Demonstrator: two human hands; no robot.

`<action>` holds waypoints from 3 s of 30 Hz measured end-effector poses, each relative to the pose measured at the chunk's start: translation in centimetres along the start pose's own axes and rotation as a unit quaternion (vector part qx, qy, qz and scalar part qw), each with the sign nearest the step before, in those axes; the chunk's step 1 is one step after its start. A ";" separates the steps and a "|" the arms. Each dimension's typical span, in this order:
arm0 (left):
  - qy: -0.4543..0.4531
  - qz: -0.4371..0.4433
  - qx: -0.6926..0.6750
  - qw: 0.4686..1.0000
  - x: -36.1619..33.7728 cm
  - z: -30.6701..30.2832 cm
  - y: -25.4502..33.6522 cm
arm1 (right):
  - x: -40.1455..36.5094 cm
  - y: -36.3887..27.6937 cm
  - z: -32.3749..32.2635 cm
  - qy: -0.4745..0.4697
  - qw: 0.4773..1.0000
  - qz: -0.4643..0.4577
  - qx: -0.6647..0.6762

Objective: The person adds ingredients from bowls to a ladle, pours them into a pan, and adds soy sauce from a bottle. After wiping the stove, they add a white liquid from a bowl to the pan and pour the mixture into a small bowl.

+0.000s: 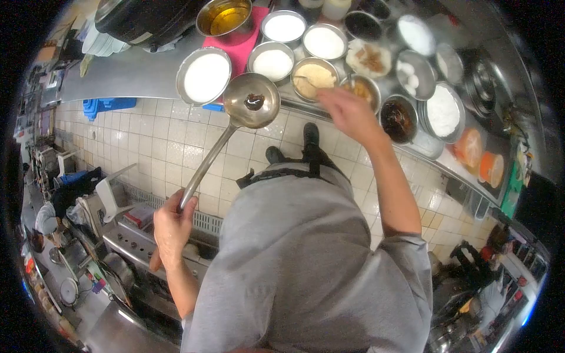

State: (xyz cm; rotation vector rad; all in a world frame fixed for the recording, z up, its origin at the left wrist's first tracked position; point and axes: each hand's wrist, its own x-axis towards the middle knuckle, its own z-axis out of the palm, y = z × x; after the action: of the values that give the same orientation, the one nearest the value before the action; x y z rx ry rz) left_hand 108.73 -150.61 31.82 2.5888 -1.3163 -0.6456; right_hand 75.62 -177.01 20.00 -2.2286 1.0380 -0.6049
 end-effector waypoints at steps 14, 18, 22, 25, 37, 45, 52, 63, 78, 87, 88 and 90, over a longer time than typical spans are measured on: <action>-0.009 -0.006 0.010 1.000 0.2 -0.7 0.4 | -1.3 1.7 0.5 0.139 0.968 0.141 0.153; -0.024 -0.030 0.017 0.999 0.3 -1.1 0.8 | -0.5 2.6 1.8 0.125 0.979 0.135 0.092; -0.019 -0.029 0.014 0.999 0.3 -0.9 0.6 | -1.2 1.6 1.7 0.100 0.988 0.077 0.092; -0.018 -0.030 0.012 0.999 0.2 -0.9 0.6 | -1.5 2.6 1.1 0.143 0.957 0.155 0.199; -0.011 -0.023 0.015 1.000 0.5 -1.1 1.1 | -0.6 4.2 3.4 0.185 0.873 0.258 0.370; -0.009 -0.005 0.039 0.999 0.6 -1.0 1.6 | -1.9 4.5 1.8 0.192 0.884 0.253 0.343; -0.025 -0.015 0.041 0.999 0.9 -1.4 1.8 | -2.3 3.1 1.4 0.148 0.959 0.141 0.197; -0.023 -0.010 0.037 0.999 0.7 -1.5 1.9 | -0.4 3.8 2.8 0.179 0.881 0.257 0.354; -0.017 0.026 0.067 0.997 0.7 -1.9 1.9 | 0.1 -4.0 2.4 0.055 0.896 0.119 0.423; -0.029 0.005 0.064 0.998 0.2 -1.9 1.5 | 0.8 -5.1 3.2 0.054 0.966 0.008 0.251; -0.030 0.005 0.063 0.998 0.0 -1.9 1.4 | 1.1 -4.4 3.1 0.054 0.967 0.008 0.250; -0.033 -0.028 0.060 0.997 -0.3 -2.0 1.4 | 2.4 -2.9 2.9 0.106 0.921 0.116 0.356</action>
State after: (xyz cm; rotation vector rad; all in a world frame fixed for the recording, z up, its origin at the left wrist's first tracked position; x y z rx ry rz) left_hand 108.47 -151.26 34.16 2.7304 -1.3464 -0.6879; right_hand 80.38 -176.49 20.27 -1.4076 0.9613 -0.9509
